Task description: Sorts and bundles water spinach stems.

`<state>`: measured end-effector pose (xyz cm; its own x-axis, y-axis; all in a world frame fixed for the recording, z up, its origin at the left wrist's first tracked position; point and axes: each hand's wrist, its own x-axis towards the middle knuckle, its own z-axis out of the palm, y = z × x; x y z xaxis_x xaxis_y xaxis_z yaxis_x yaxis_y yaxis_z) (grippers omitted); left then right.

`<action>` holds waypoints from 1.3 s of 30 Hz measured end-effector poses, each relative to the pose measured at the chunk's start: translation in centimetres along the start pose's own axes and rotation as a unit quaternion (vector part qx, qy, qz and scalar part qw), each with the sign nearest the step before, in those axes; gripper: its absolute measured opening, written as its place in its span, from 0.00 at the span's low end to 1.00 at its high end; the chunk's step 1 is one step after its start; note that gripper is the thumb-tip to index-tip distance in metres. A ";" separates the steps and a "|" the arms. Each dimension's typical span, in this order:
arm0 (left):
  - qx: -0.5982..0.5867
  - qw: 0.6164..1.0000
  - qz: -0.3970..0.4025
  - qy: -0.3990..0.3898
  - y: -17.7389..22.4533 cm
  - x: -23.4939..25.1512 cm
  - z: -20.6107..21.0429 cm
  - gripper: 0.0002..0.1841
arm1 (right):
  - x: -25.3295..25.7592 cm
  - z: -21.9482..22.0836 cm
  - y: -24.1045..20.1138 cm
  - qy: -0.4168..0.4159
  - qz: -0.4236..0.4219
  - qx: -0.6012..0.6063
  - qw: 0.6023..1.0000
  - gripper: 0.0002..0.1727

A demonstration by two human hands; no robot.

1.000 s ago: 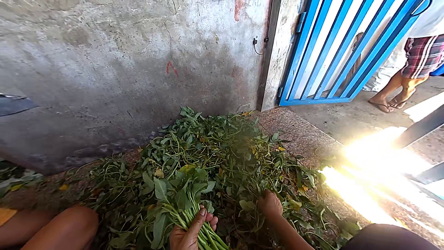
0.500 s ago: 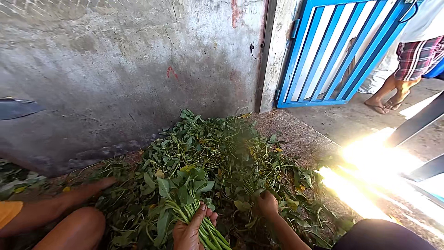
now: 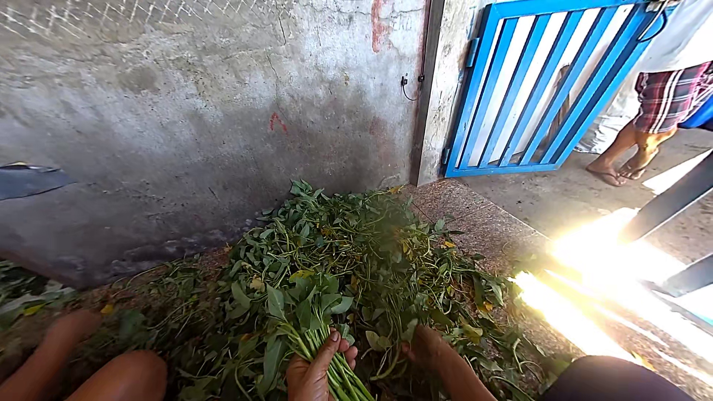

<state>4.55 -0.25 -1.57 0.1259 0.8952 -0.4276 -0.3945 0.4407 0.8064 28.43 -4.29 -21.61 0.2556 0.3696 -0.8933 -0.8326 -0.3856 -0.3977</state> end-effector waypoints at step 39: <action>-0.043 0.996 0.032 0.075 -0.8 -0.7 0.2 0.09 | -14.0 2.6 7.9 -0.016 -0.676 -0.311 0.668 0.05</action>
<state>4.96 -1.19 -1.80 -0.0365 0.8985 -0.4375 -0.4745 0.3698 0.7988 16.95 -10.28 -11.73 0.5492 0.7493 0.3699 0.5155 0.0446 -0.8557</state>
